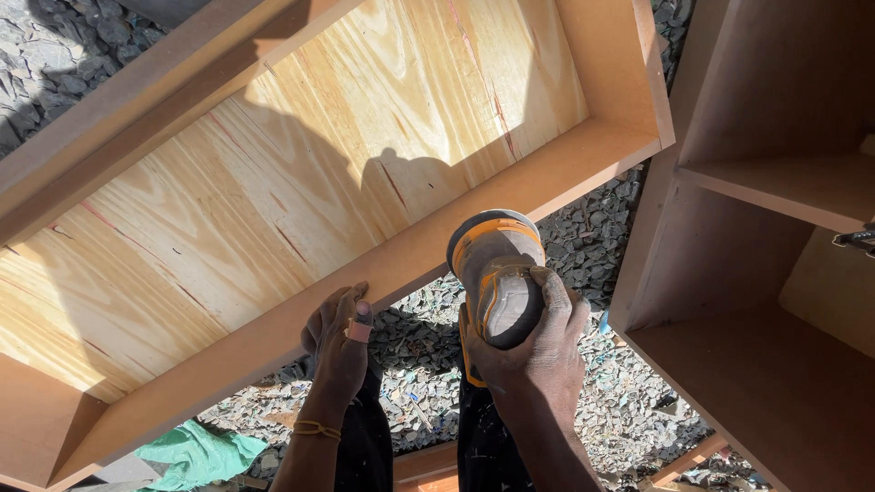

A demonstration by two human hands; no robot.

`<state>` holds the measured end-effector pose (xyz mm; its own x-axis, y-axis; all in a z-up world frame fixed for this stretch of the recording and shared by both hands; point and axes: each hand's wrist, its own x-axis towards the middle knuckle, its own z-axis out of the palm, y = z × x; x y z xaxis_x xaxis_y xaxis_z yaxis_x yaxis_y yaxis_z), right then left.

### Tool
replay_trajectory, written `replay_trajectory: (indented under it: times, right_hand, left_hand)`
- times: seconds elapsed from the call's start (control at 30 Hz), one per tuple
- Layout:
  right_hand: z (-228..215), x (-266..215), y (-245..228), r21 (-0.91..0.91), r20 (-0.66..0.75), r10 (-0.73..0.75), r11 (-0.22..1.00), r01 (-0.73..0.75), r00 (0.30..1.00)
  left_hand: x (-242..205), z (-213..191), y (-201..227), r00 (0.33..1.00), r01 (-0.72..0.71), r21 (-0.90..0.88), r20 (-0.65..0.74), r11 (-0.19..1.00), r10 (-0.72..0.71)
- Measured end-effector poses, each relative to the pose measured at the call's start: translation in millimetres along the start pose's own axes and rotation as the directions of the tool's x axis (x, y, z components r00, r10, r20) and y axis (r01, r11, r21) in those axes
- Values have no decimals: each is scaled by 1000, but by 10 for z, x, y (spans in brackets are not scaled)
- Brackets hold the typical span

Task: Sanding the interior surfaces of a wooden drawer using a power orbital sander.

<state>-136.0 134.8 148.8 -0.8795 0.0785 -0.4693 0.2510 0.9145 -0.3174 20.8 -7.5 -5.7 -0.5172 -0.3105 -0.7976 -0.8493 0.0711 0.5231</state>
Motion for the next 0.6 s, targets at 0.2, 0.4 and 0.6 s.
replay_trajectory:
  times: [0.2,0.4,0.6]
  right_hand:
    - [71,-206,-159,-97,74,14,995,-6,997]
    - [-173,95,126,-112,24,-56,992,58,998]
    - [-577,548,27,-61,-59,-82,995,78,995]
  left_hand:
    - [-65,-166,170,996,25,-227,-73,973,-42]
    - [-49,-139,171,999,47,74,23,996,-49]
    - [-49,-28,58,1000,11,94,-24,995,-9]
